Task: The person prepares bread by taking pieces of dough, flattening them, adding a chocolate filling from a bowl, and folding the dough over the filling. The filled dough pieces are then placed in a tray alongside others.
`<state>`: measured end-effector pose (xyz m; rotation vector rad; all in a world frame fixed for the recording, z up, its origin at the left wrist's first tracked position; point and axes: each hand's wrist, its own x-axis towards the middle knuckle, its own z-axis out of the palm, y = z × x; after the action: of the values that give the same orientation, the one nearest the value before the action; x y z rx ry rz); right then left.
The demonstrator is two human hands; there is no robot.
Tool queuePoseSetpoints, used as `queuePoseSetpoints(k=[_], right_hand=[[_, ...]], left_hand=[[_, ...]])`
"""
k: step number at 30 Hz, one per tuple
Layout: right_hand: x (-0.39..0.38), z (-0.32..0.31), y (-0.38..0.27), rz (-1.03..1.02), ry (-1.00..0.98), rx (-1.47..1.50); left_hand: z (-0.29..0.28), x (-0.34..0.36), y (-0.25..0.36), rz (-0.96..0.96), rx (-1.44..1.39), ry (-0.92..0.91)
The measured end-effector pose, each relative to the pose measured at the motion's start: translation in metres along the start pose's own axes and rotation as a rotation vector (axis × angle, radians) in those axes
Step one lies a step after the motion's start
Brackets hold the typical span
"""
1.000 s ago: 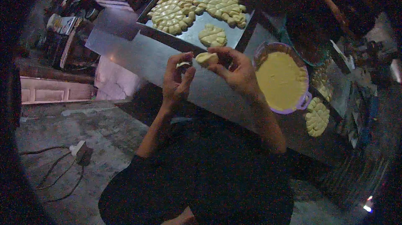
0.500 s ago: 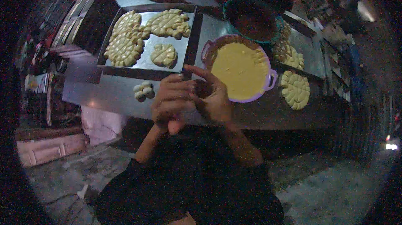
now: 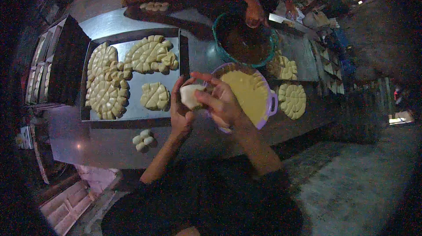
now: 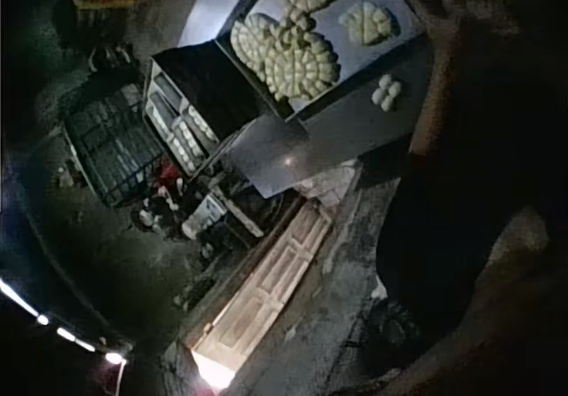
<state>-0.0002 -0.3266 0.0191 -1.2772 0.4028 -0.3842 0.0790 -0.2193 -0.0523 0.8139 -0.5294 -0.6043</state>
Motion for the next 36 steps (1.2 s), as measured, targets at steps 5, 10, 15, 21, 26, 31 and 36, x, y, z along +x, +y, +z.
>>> queuePoseSetpoints(k=[5, 10, 15, 21, 26, 31, 36], right_hand=[[0.111, -0.114, 0.000, -0.257, 0.167, -1.418], [0.139, -0.223, 0.044, 0.049, -0.022, -1.584], [0.148, -0.197, 0.032, 0.194, 0.201, -1.343], [0.117, -0.175, 0.014, 0.006, 0.362, -1.272], [0.056, -0.039, -0.005, 0.087, 0.202, 0.105], [-0.009, 0.017, -0.010, -0.117, 0.138, -0.033], [-0.056, -0.017, -0.012, -0.146, -0.046, -0.205]], left_hand=[[-0.042, 0.018, -0.010, -0.283, 0.074, 0.031], [-0.058, 0.027, -0.016, -0.428, 0.078, 0.019], [-0.073, 0.038, -0.022, -0.529, 0.018, 0.066], [-0.065, 0.049, -0.014, -0.601, -0.011, -0.039], [-0.039, 0.032, 0.010, -0.529, -0.204, -0.061], [0.005, 0.003, 0.056, -0.728, -0.549, 0.084], [0.018, -0.039, 0.070, -0.697, -0.734, 0.315]])
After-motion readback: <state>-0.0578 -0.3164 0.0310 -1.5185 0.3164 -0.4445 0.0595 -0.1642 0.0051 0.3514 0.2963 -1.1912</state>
